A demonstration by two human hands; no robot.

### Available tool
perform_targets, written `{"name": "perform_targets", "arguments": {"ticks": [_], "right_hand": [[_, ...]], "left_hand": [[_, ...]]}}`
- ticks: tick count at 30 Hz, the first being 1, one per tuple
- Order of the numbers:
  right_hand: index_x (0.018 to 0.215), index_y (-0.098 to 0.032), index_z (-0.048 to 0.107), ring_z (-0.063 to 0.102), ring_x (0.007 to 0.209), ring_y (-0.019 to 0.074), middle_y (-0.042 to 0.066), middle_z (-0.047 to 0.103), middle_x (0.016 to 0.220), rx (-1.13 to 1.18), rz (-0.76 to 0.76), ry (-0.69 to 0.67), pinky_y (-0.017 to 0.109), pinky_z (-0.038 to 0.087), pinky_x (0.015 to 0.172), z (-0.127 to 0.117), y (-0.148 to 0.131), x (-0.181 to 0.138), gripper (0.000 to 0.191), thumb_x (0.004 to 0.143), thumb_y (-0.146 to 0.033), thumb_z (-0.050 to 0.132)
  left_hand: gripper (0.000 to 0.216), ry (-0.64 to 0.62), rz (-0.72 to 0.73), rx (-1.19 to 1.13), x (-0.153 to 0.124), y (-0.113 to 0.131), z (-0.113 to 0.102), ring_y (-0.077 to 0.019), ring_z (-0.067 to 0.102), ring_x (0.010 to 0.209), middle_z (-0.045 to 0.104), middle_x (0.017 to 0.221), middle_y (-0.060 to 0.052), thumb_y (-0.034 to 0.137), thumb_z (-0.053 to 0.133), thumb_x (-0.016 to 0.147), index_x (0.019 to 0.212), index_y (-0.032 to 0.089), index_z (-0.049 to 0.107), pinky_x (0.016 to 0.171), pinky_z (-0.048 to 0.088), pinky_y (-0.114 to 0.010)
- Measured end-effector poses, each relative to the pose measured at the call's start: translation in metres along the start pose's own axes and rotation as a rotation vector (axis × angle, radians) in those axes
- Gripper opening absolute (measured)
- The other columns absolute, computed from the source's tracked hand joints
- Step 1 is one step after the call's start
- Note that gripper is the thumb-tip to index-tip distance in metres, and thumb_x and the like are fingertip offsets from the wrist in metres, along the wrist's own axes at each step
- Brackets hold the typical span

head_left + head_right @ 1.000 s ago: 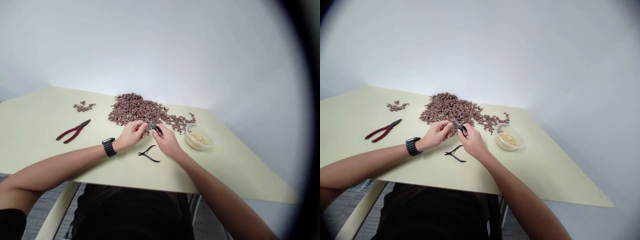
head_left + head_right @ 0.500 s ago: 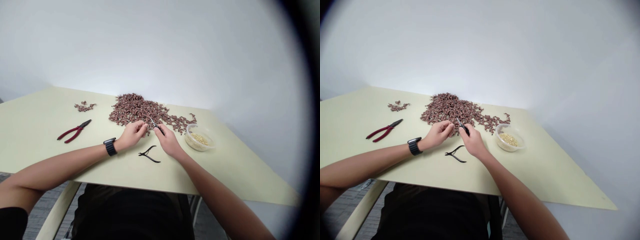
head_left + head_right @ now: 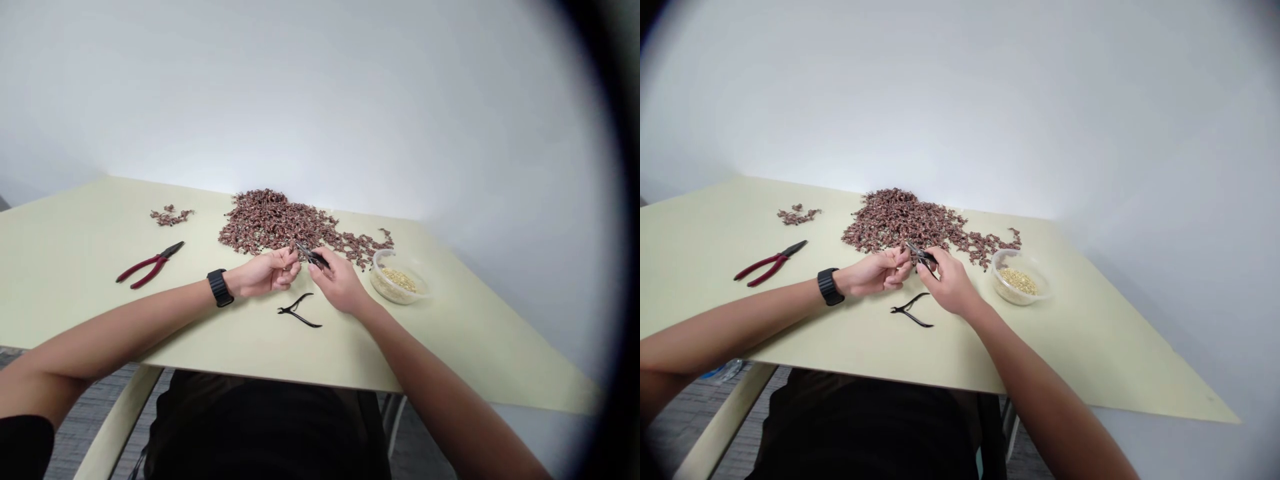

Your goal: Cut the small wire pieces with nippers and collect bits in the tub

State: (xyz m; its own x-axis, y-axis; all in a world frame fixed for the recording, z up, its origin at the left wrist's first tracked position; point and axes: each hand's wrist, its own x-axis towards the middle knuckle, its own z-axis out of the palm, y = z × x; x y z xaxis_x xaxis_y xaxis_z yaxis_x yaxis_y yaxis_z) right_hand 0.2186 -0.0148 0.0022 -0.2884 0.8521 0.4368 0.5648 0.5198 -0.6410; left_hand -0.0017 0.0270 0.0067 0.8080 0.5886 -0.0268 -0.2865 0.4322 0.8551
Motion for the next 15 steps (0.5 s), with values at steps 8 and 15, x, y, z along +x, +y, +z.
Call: {"name": "perform_targets", "arguments": {"ticks": [8,15], "right_hand": [[0.125,-0.019,0.054,0.055,0.088,0.0200,0.008,0.057,0.101,-0.164,-0.142,0.101,0.033,0.044,0.082,-0.0007,-0.0010,-0.0017,0.035,0.098,-0.042,0.053],[0.116,-0.020,0.057,0.051,0.079,0.0174,0.007,0.056,0.095,0.016,-0.017,0.038,0.030,0.043,0.069,-0.0015,-0.0009,0.0002,0.034,0.099,-0.048,0.051]], "left_hand": [[0.025,-0.070,-0.080,-0.114,-0.0045,0.0067,0.0046,-0.0090,0.035,0.051,0.038,0.063,0.002,0.016,0.064,0.082,0.076,0.019,0.040,0.048,0.027,-0.022],[0.025,-0.087,-0.109,-0.050,-0.0051,0.0079,0.0053,-0.0109,0.036,0.052,0.043,0.062,0.000,0.018,0.064,0.081,0.074,0.020,0.040,0.049,0.027,-0.024]]}}
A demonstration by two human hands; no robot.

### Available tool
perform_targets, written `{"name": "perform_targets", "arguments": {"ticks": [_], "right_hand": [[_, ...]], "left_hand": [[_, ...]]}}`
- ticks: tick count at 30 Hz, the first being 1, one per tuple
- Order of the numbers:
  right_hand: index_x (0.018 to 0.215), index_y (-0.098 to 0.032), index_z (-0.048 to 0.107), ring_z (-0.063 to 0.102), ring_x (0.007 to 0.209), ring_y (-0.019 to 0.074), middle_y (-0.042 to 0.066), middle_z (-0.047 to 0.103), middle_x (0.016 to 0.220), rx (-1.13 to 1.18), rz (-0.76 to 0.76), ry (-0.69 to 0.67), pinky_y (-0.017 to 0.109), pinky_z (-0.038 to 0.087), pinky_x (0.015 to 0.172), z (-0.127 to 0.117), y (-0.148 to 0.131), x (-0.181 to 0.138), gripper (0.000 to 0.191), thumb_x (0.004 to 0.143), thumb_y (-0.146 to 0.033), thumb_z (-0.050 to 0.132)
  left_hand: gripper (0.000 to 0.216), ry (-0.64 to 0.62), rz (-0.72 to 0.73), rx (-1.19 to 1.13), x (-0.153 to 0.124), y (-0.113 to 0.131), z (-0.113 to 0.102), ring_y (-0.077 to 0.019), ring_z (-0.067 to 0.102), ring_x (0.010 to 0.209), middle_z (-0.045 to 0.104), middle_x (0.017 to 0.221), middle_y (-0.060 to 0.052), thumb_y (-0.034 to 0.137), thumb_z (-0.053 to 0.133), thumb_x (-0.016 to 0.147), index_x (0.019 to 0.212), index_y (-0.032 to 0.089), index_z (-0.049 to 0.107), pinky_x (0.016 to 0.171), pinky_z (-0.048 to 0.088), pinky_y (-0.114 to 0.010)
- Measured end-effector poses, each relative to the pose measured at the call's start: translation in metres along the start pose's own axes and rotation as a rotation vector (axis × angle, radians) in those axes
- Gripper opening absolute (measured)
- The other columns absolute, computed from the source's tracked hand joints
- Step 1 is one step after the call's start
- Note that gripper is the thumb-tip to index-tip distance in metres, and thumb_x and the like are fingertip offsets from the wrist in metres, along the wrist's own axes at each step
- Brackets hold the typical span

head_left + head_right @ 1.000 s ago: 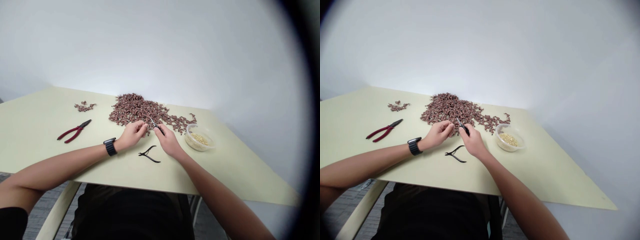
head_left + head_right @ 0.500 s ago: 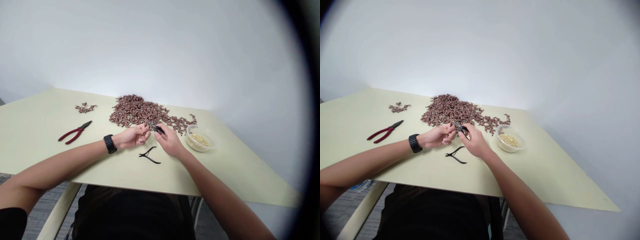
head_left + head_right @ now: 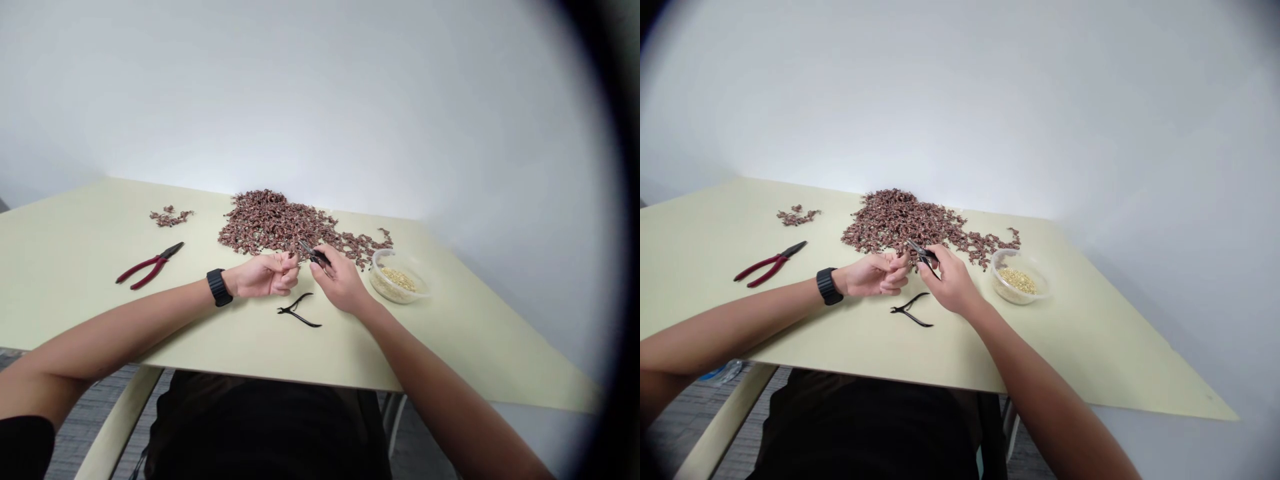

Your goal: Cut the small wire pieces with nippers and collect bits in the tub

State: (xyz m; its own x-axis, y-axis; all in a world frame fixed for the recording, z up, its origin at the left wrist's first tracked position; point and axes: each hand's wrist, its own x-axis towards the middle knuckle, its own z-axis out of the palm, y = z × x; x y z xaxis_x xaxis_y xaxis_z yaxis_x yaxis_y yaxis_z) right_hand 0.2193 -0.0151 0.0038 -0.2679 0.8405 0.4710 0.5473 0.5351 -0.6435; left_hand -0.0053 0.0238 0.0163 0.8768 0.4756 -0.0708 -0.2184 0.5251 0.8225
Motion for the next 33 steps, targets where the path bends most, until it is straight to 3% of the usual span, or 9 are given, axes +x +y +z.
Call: {"name": "perform_targets", "arguments": {"ticks": [4,8,33], "right_hand": [[0.103,-0.020,0.055,0.031,0.058,0.0098,0.000,0.043,0.079,0.478,0.252,-0.191,0.023,0.027,0.049,-0.004,-0.003,0.002,0.038,0.099,-0.057,0.048],[0.101,-0.020,0.054,0.016,0.056,0.0073,-0.002,0.036,0.079,0.776,0.373,-0.301,0.020,0.015,0.045,-0.011,-0.009,0.002,0.039,0.098,-0.059,0.050],[0.101,-0.019,0.056,0.019,0.057,0.0066,-0.002,0.035,0.079,0.765,0.415,-0.398,0.018,0.017,0.045,-0.011,-0.013,0.000,0.037,0.100,-0.055,0.050]], "left_hand": [[0.024,-0.005,0.045,0.069,0.002,-0.001,-0.004,-0.0097,0.038,0.052,0.049,0.065,0.000,0.019,0.064,0.085,0.075,0.019,0.042,0.051,0.028,-0.023],[0.024,0.018,0.056,0.144,0.003,-0.002,-0.007,-0.0091,0.040,0.051,0.053,0.066,-0.001,0.022,0.065,0.087,0.077,0.019,0.043,0.052,0.030,-0.023],[0.024,0.076,0.132,0.233,0.007,-0.010,-0.012,-0.0078,0.044,0.049,0.055,0.068,0.000,0.030,0.065,0.091,0.081,0.019,0.046,0.050,0.032,-0.021]]}}
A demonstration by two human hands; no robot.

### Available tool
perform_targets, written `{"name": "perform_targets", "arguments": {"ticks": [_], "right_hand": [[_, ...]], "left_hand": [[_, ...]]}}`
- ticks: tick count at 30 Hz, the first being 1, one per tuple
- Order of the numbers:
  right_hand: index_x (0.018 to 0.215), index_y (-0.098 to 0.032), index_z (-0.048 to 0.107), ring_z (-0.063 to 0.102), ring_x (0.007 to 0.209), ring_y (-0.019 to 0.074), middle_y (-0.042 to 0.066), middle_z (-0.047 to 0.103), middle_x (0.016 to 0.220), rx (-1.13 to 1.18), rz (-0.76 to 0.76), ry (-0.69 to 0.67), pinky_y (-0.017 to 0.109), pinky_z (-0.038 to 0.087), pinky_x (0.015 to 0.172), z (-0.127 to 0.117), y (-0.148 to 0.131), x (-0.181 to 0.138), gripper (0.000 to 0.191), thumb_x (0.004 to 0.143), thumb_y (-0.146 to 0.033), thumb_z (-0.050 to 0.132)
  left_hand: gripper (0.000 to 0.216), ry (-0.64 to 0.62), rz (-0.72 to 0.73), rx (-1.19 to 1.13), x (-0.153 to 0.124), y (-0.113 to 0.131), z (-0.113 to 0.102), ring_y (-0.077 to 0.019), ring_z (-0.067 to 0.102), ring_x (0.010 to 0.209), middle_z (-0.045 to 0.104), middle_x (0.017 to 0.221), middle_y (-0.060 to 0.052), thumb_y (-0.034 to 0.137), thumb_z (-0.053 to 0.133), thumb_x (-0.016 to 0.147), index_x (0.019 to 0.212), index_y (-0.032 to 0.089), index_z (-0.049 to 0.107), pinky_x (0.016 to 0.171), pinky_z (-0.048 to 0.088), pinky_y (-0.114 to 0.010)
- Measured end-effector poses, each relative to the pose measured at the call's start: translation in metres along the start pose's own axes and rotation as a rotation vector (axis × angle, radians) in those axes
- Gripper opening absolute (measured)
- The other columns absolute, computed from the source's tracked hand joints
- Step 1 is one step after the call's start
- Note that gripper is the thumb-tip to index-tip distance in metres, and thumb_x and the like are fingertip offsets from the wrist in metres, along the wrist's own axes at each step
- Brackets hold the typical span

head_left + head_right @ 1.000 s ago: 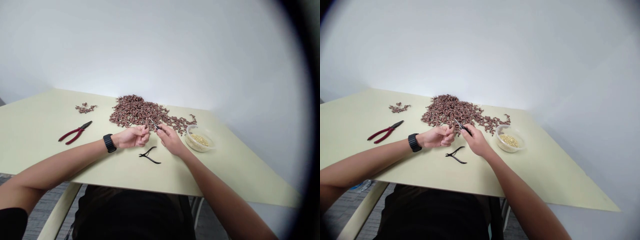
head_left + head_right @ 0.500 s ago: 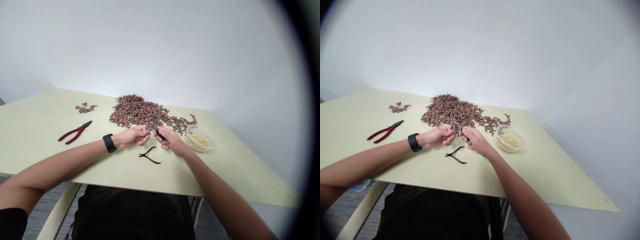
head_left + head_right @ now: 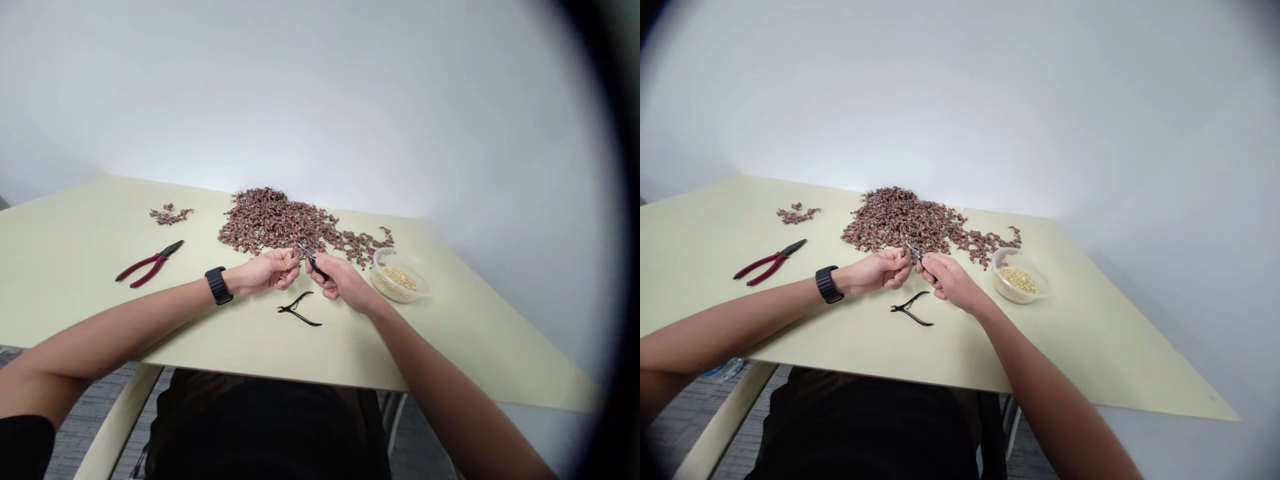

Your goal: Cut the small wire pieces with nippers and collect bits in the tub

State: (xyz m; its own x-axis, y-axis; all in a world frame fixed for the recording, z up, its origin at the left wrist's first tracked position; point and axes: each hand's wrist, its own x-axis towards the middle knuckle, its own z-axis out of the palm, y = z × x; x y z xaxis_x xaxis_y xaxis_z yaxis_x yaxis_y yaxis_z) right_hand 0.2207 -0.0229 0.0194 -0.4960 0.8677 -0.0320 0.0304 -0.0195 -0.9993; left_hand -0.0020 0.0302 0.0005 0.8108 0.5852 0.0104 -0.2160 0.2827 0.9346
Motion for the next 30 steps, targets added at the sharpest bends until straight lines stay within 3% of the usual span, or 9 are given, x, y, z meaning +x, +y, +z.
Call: {"name": "perform_targets", "arguments": {"ticks": [10,16,20,26,30], "right_hand": [[0.101,-0.019,0.055,0.019,0.057,0.0072,-0.002,0.034,0.079,-0.012,-0.014,0.004,0.019,0.018,0.045,0.000,0.004,0.002,0.038,0.101,-0.057,0.048],[0.101,-0.019,0.058,0.036,0.064,0.0097,0.001,0.047,0.084,-0.380,-0.168,0.210,0.021,0.031,0.052,-0.004,0.013,0.007,0.036,0.101,-0.054,0.049],[0.105,-0.019,0.061,0.048,0.078,0.0125,0.004,0.057,0.094,-0.527,-0.251,0.199,0.022,0.038,0.063,-0.002,0.012,0.007,0.035,0.103,-0.050,0.046],[0.100,-0.019,0.059,0.037,0.064,0.0097,0.001,0.047,0.083,-0.351,-0.110,0.170,0.021,0.031,0.052,0.003,0.013,0.007,0.036,0.102,-0.053,0.047],[0.097,-0.019,0.055,0.023,0.058,0.0079,-0.001,0.036,0.079,-0.082,0.076,0.086,0.019,0.020,0.046,0.004,0.011,0.006,0.037,0.100,-0.055,0.048]], "left_hand": [[0.024,0.038,0.057,0.091,0.001,-0.001,-0.002,-0.0071,0.045,0.052,0.055,0.071,0.000,0.035,0.063,0.094,0.085,0.017,0.049,0.051,0.032,-0.020],[0.030,0.180,0.128,0.227,-0.002,0.002,0.005,-0.0088,0.053,0.058,0.066,0.088,-0.005,0.050,0.057,0.097,0.102,0.020,0.055,0.052,0.039,-0.021],[0.040,0.214,0.236,0.410,-0.002,0.004,0.010,-0.0091,0.057,0.063,0.069,0.094,-0.009,0.052,0.060,0.095,0.109,0.014,0.061,0.058,0.046,-0.023],[0.040,0.401,0.332,0.690,0.000,0.003,0.004,-0.0130,0.063,0.069,0.069,0.080,-0.005,0.045,0.063,0.095,0.120,0.014,0.063,0.069,0.053,-0.027],[0.035,0.500,0.450,1.171,-0.003,0.002,-0.010,-0.0128,0.066,0.073,0.073,0.088,-0.005,0.039,0.058,0.099,0.126,0.018,0.063,0.074,0.053,-0.027]]}}
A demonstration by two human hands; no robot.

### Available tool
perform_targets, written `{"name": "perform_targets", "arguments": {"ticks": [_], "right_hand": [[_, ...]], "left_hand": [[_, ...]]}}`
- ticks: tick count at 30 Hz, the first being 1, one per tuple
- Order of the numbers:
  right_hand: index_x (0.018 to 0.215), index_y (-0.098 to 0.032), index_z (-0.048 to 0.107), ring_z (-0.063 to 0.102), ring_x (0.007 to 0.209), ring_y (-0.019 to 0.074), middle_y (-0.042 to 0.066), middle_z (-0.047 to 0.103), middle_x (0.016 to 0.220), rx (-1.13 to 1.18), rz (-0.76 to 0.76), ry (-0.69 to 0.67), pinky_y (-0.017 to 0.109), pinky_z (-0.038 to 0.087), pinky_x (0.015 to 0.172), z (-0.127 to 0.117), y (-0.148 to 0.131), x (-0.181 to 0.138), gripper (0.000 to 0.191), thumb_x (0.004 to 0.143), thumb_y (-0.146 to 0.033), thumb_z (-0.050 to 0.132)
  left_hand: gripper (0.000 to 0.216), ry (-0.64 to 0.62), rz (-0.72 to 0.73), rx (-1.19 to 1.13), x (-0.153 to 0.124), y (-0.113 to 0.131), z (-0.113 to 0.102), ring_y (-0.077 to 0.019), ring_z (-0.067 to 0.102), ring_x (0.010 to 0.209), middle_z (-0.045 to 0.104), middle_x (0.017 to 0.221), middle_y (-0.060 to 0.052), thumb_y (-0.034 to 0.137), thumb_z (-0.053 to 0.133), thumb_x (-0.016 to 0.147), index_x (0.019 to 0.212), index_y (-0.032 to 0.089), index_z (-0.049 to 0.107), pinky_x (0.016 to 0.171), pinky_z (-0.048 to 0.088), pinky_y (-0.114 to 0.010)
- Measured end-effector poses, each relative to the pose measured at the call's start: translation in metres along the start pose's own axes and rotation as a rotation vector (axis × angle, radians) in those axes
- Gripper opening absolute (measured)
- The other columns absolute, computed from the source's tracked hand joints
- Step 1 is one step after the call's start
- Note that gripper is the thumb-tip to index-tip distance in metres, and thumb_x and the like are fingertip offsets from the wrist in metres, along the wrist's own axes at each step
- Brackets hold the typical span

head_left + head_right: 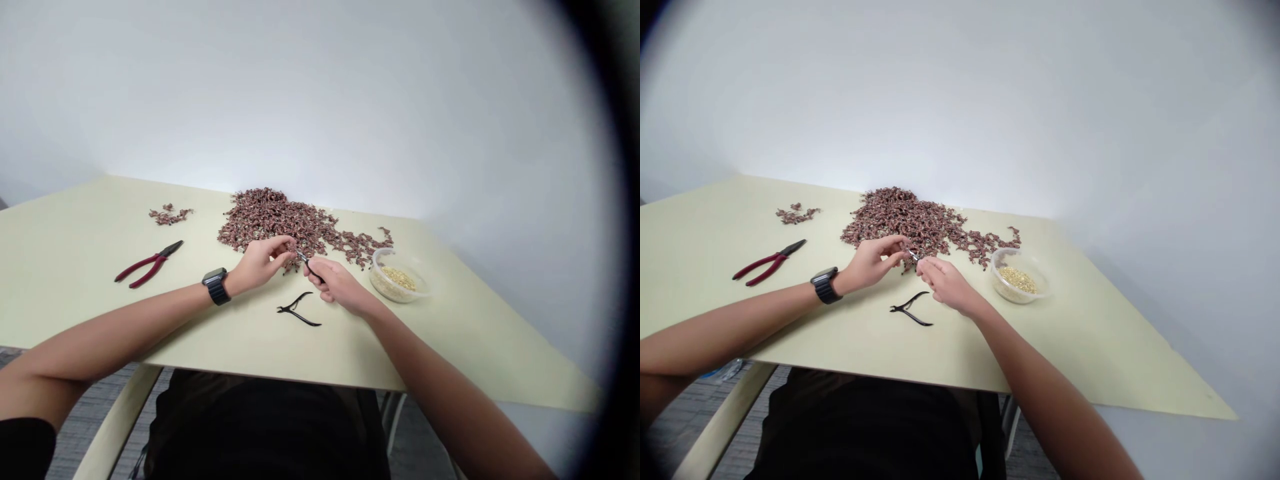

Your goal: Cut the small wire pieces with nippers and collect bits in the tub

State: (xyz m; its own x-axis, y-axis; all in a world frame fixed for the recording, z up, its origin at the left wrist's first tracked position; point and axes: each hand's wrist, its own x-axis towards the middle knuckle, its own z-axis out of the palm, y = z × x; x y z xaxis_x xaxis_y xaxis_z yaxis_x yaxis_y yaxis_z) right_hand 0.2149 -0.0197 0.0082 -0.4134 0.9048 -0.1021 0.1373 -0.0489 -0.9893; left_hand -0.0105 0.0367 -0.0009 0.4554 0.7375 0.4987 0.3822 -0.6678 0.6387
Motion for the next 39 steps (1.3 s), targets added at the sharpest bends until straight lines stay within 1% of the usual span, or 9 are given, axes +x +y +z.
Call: {"name": "perform_targets", "arguments": {"ticks": [4,7,9,12,15,18,23,32,39], "right_hand": [[0.099,-0.018,0.053,0.014,0.058,0.0071,-0.002,0.031,0.079,0.250,0.132,-0.132,0.019,0.011,0.046,-0.003,-0.005,-0.001,0.039,0.099,-0.057,0.048],[0.099,-0.018,0.053,0.012,0.058,0.0070,-0.003,0.029,0.079,0.314,0.179,-0.171,0.020,0.007,0.046,-0.004,-0.004,-0.001,0.041,0.098,-0.059,0.049],[0.100,-0.018,0.053,0.013,0.058,0.0071,-0.002,0.030,0.079,0.288,0.150,-0.134,0.020,0.008,0.046,-0.004,-0.002,0.001,0.041,0.098,-0.059,0.049],[0.102,-0.020,0.055,0.017,0.057,0.0078,-0.002,0.035,0.080,0.128,0.047,0.001,0.021,0.013,0.046,-0.005,0.004,0.004,0.040,0.099,-0.059,0.047],[0.098,-0.019,0.056,0.033,0.061,0.0099,-0.001,0.043,0.079,-0.217,-0.136,0.194,0.023,0.027,0.052,-0.008,0.008,0.006,0.037,0.099,-0.056,0.048],[0.100,-0.018,0.058,0.048,0.074,0.0136,0.001,0.055,0.083,-0.528,-0.320,0.286,0.026,0.037,0.066,-0.009,0.007,0.004,0.032,0.100,-0.049,0.050],[0.110,-0.018,0.060,0.051,0.074,0.0146,0.002,0.060,0.087,-0.671,-0.387,0.262,0.027,0.037,0.069,-0.006,0.001,0.000,0.030,0.101,-0.045,0.050],[0.118,-0.019,0.062,0.048,0.070,0.0145,0.002,0.061,0.087,-0.652,-0.378,0.195,0.027,0.036,0.068,-0.009,0.001,-0.001,0.034,0.102,-0.045,0.048],[0.117,-0.018,0.063,0.053,0.077,0.0159,0.004,0.064,0.092,-0.635,-0.376,0.213,0.027,0.037,0.071,-0.008,-0.001,-0.002,0.034,0.102,-0.045,0.048]], "left_hand": [[0.038,0.019,0.286,0.425,0.000,-0.016,-0.008,-0.0174,0.067,0.089,0.073,0.106,-0.013,0.028,0.048,0.103,0.137,0.016,0.058,0.079,0.053,-0.030],[0.041,-0.020,0.365,0.469,0.001,-0.018,-0.011,-0.0211,0.066,0.102,0.071,0.113,-0.017,0.022,0.043,0.103,0.141,0.014,0.056,0.087,0.053,-0.035],[0.039,-0.012,0.263,0.330,0.002,-0.012,-0.010,-0.0205,0.066,0.099,0.072,0.111,-0.015,0.026,0.047,0.102,0.138,0.016,0.058,0.087,0.053,-0.035],[0.040,-0.093,-0.040,-0.157,0.003,0.002,-0.005,-0.0150,0.063,0.076,0.072,0.093,-0.009,0.039,0.056,0.099,0.132,0.017,0.061,0.074,0.052,-0.030],[0.043,-0.231,-0.282,-0.707,0.003,0.011,0.001,-0.0103,0.057,0.068,0.067,0.090,-0.007,0.044,0.062,0.096,0.128,0.014,0.062,0.068,0.048,-0.026],[0.037,-0.276,-0.377,-0.974,0.002,0.012,0.005,-0.0078,0.054,0.069,0.064,0.091,-0.006,0.041,0.068,0.092,0.115,0.012,0.066,0.068,0.044,-0.023],[0.029,-0.334,-0.394,-1.020,0.000,0.014,0.004,-0.0068,0.050,0.066,0.061,0.080,-0.004,0.038,0.069,0.092,0.087,0.010,0.067,0.065,0.040,-0.022],[0.027,-0.317,-0.385,-1.028,0.001,0.015,0.004,-0.0068,0.049,0.066,0.062,0.086,-0.004,0.035,0.070,0.092,0.105,0.011,0.069,0.064,0.038,-0.023],[0.025,-0.316,-0.390,-1.013,0.000,0.015,0.003,-0.0066,0.049,0.066,0.060,0.082,-0.003,0.036,0.068,0.093,0.093,0.011,0.069,0.064,0.038,-0.023]]}}
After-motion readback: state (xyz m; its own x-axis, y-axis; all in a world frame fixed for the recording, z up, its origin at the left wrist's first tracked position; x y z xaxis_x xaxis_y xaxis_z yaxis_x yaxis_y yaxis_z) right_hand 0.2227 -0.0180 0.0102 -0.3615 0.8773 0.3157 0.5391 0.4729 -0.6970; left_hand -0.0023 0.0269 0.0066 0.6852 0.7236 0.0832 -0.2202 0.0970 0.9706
